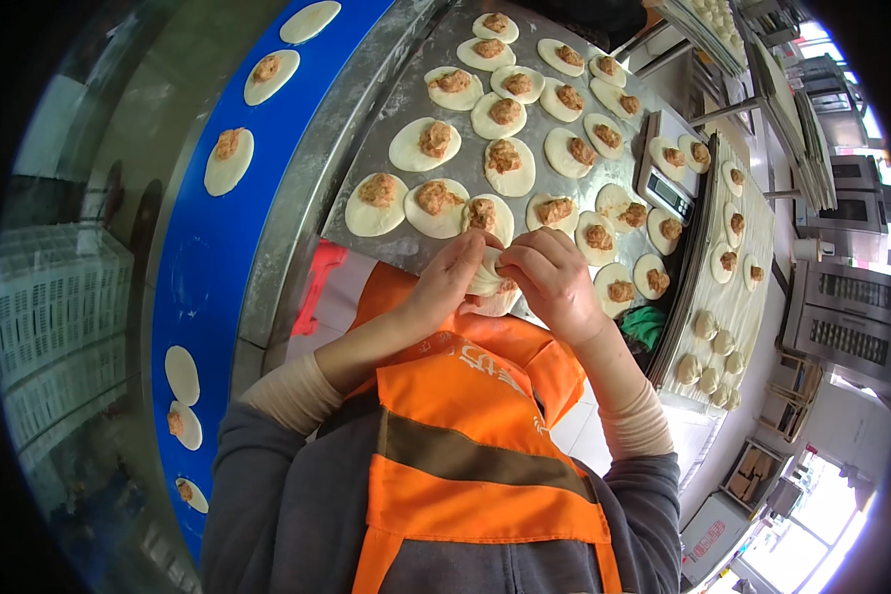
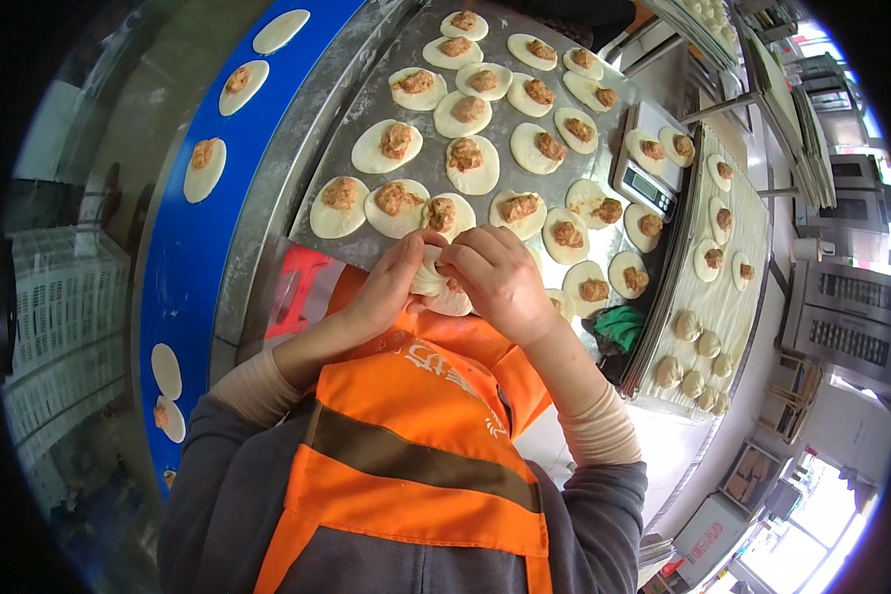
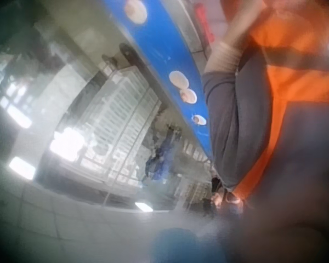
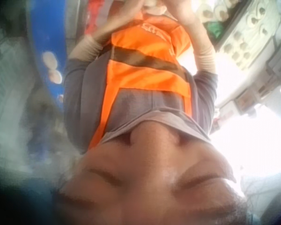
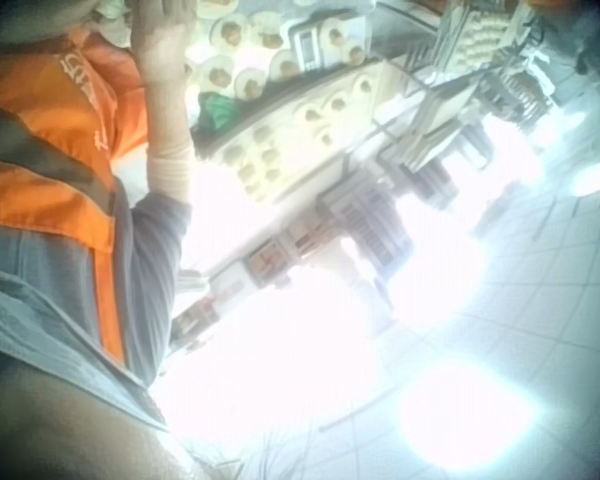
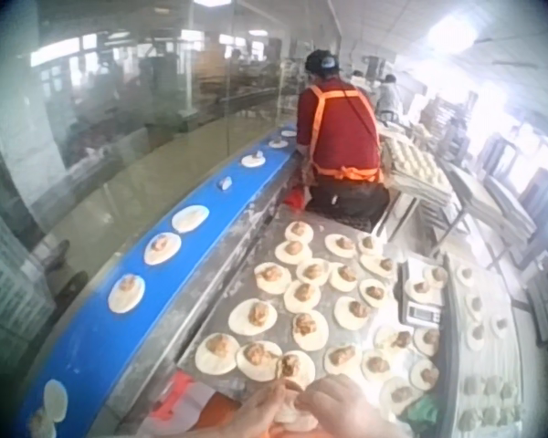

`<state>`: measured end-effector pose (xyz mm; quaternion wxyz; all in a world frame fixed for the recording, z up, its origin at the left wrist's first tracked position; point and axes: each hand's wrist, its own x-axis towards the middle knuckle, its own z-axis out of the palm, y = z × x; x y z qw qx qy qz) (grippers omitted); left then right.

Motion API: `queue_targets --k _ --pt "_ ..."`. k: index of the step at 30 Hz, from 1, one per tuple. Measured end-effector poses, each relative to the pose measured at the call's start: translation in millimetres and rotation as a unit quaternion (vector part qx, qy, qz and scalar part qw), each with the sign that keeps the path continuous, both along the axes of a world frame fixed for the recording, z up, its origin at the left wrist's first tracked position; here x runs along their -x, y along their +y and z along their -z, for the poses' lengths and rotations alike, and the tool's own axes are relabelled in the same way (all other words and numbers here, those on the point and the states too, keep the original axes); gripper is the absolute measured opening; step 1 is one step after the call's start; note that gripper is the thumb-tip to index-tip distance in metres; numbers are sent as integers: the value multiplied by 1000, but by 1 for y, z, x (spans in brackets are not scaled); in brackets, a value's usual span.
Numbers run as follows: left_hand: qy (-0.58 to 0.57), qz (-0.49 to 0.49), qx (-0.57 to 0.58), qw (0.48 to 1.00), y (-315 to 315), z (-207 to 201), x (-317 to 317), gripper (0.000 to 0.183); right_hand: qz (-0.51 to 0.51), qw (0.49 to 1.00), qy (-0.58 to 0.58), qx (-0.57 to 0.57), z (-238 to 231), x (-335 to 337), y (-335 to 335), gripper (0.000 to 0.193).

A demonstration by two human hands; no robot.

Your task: The person repeatedly picks up round dough pieces with filling from a conveyor belt, folds and pleats them by hand into buns, and places the finished buns onto a nearby tray. The process is continuous and repetitive throughout the clip.

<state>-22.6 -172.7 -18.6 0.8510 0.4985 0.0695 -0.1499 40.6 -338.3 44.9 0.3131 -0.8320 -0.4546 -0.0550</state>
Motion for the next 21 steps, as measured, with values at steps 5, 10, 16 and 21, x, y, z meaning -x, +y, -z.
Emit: queue_targets --k 5,10,16,21 --pt "-42 38 -30 998 13 5 -4 50 -38 997 55 -25 3 3 4 25" --pt "-7 73 -67 995 20 9 -3 51 -81 996 -49 7 1 6 6 30" --pt "-268 -33 -242 932 21 19 -3 58 -5 985 167 -54 14 14 6 18" --pt "-53 96 -117 987 31 8 2 66 25 976 205 -64 7 21 9 19"
